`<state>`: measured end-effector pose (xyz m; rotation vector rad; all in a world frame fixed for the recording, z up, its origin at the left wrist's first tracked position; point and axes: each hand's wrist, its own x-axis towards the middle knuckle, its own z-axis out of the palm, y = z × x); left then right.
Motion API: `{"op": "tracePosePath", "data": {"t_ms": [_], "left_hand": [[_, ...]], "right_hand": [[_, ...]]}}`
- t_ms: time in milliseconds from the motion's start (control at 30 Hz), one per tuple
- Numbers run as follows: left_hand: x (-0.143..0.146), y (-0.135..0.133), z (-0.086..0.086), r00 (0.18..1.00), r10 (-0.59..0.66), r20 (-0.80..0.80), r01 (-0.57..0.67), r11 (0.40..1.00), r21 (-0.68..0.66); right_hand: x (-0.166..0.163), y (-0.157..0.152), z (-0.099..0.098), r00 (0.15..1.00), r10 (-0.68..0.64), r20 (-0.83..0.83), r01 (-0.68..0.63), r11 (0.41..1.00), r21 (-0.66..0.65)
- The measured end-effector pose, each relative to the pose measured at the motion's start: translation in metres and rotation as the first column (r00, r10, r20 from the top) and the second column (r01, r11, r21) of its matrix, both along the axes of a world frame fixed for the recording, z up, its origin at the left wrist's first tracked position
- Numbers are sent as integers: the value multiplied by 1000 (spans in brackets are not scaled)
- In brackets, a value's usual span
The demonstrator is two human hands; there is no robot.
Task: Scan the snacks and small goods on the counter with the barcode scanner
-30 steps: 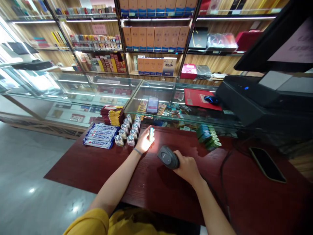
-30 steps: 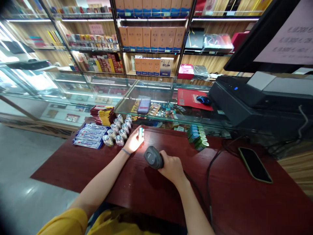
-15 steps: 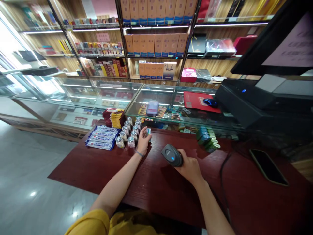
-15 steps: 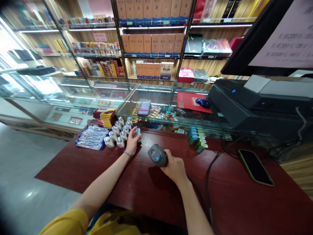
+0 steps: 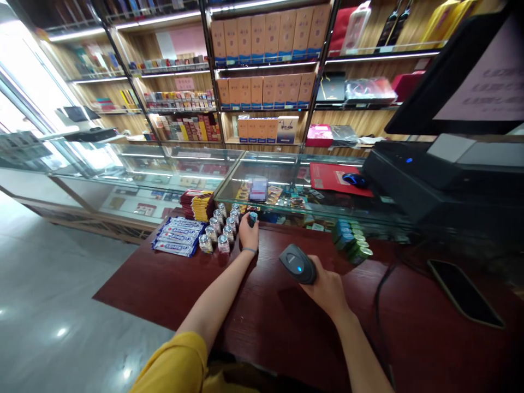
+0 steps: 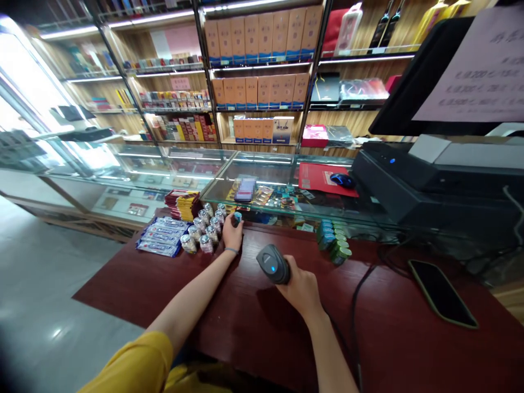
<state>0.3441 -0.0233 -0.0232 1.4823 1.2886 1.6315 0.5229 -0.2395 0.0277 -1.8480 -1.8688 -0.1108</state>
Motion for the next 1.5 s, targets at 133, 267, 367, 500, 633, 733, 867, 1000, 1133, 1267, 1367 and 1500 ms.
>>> {"op": "tracePosePath", "data": {"t_ms": [133,267,367,500,633,733,867,1000,1133,1267,1367,1500], "left_hand": [[4,16,-6,994,79,-80,-79,997,2],[6,25,-8,981,117,-154,-120,993,-11],[7,30,-8,972,120,-203,-134,989,-58],[9,34,-9,970,90,-225,-124,982,-142],[9,37,-10,961,96,-258,-138,978,-153],[9,39,-13,950,104,-296,-155,975,-157],[10,42,-16,932,131,-339,-199,965,-172],[13,41,-17,927,166,-336,-230,959,-163],[14,40,-15,918,179,-353,-248,955,-160],[13,41,-15,915,174,-363,-242,959,-150],[14,41,-15,912,180,-369,-249,957,-149],[14,41,-16,909,177,-377,-247,958,-147]], "right_hand": [[3,0,-2,1000,18,17,-18,1000,11],[6,0,-5,999,44,2,-44,998,34],[8,0,-6,999,42,8,-42,998,39],[11,0,-8,1000,12,29,-12,1000,29],[13,1,-10,999,0,35,-1,999,41],[16,1,-13,999,4,45,-7,997,71],[19,1,-15,999,22,40,-25,996,81],[19,1,-17,999,7,34,-9,998,69],[19,2,-16,1000,3,13,-4,997,74],[18,2,-13,1000,-8,2,7,995,96],[16,1,-10,1000,-25,-5,26,994,105],[15,1,-6,998,-53,-15,54,994,96]]}}
